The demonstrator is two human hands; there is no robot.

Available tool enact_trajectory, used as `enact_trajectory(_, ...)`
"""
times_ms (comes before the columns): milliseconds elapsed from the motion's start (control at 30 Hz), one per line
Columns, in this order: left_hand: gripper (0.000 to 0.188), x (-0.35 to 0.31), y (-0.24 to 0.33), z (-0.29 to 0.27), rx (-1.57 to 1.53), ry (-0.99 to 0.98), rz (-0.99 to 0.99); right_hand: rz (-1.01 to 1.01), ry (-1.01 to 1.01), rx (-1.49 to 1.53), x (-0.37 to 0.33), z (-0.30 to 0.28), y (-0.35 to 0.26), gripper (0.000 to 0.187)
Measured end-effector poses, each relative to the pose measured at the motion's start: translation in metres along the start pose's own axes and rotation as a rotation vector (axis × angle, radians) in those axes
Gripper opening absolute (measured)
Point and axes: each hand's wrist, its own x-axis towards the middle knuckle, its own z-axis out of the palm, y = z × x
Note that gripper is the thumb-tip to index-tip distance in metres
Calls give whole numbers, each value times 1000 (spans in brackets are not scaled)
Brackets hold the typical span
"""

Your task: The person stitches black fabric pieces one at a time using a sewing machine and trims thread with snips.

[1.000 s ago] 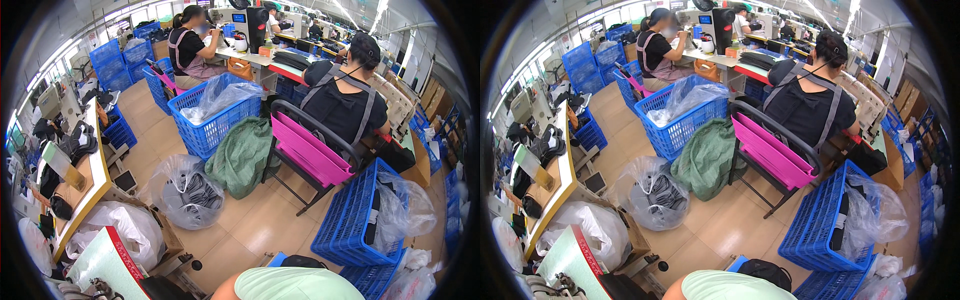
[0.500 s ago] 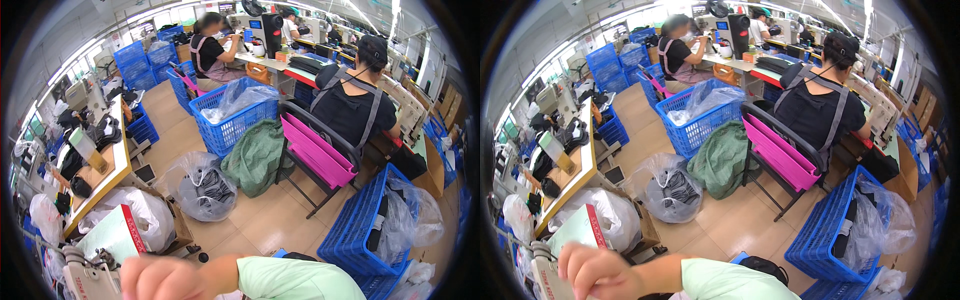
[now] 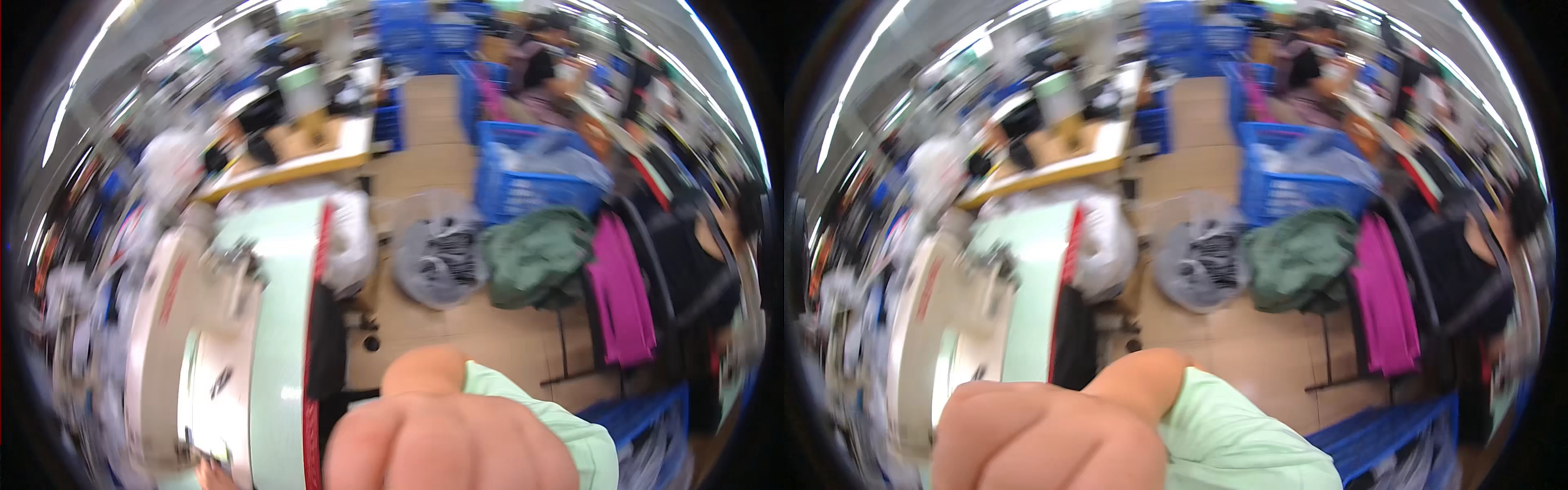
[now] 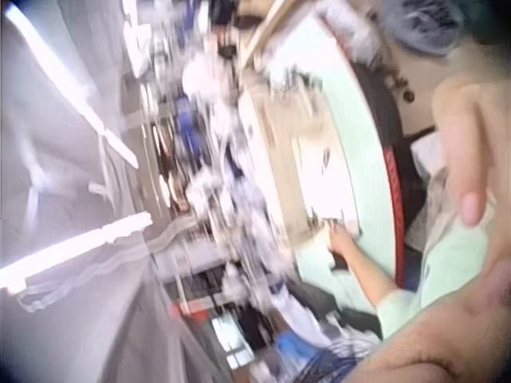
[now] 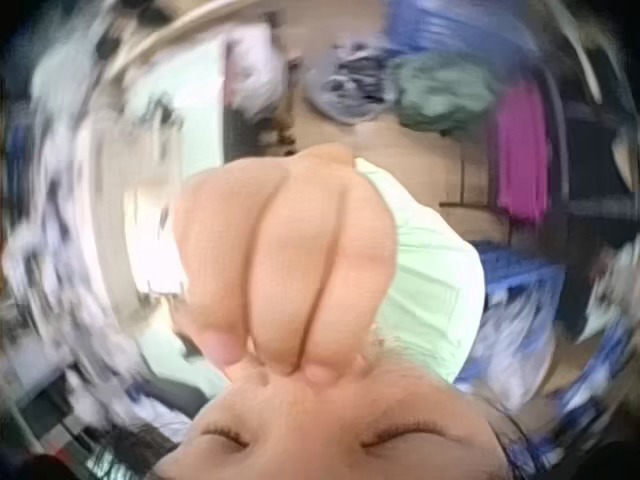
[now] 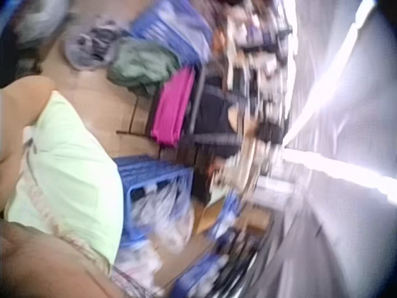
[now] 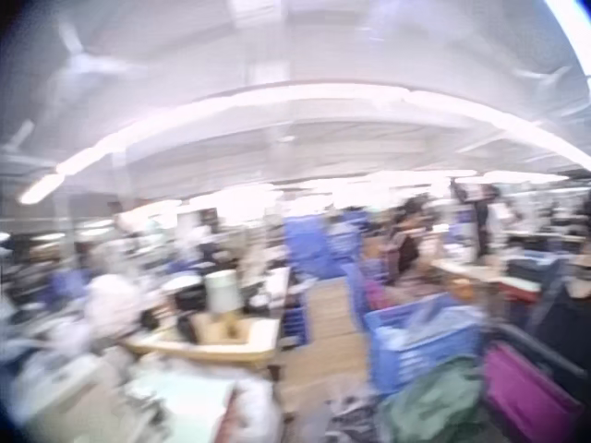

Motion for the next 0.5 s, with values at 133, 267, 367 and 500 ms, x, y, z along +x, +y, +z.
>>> enact_trajectory(133,33,49,30,-79,-509,-274,-540,329,-250,292,-33,-19,27,8)
enact_trajectory(267,38,21,36,-107,-388,-284,-641,1017,-435,661,-55,-29,9,6)
enact_trajectory(367,33,-19,31,-131,-310,-336,-780,1035,-701,892,-100,-57,19,11)
enact_trajectory(500,41,-21,16,-139,-162,-327,-1049,1483,-802,379,-140,-68,-7,24)
